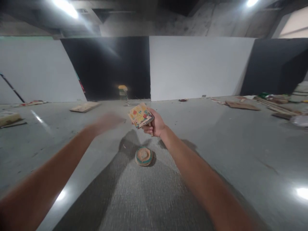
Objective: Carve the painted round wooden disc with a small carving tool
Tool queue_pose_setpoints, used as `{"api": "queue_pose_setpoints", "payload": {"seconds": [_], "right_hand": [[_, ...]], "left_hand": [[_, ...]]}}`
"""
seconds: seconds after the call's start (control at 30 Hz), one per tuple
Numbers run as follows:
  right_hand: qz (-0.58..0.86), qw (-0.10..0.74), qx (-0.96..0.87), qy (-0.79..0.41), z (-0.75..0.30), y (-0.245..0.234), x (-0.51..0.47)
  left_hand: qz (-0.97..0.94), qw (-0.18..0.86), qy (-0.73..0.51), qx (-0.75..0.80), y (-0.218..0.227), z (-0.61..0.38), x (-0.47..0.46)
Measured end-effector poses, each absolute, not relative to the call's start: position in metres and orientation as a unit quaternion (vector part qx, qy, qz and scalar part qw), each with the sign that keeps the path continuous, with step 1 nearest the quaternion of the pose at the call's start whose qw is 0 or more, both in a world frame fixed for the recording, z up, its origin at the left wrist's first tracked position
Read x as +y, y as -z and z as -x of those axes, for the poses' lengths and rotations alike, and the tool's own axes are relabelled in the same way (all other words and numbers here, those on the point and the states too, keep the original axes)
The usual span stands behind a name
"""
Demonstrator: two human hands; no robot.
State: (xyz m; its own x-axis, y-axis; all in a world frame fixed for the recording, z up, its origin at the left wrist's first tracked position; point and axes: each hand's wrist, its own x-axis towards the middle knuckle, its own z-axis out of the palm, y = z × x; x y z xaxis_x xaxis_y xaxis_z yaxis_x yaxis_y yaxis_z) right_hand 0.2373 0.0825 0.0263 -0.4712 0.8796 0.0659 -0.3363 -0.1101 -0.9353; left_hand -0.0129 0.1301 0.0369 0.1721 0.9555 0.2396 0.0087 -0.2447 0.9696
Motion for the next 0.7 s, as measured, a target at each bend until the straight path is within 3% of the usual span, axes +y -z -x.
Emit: {"api": "queue_pose_setpoints", "payload": {"seconds": [0.13, 0.4, 0.7], "right_hand": [[0.283, 0.443, -0.485, -0.698, -0.234, -0.030, 0.083], [0.447, 0.480, -0.432, -0.620, -0.254, -0.011, 0.104], [0.547, 0.449, -0.495, -0.504, -0.261, -0.002, 0.110]], "left_hand": [[-0.681, 0.554, -0.335, 0.342, -0.042, -0.026, 0.108], [-0.617, 0.497, -0.487, 0.368, -0.037, -0.026, 0.084], [-0.296, 0.677, -0.595, 0.316, -0.028, -0.002, 0.055]]}}
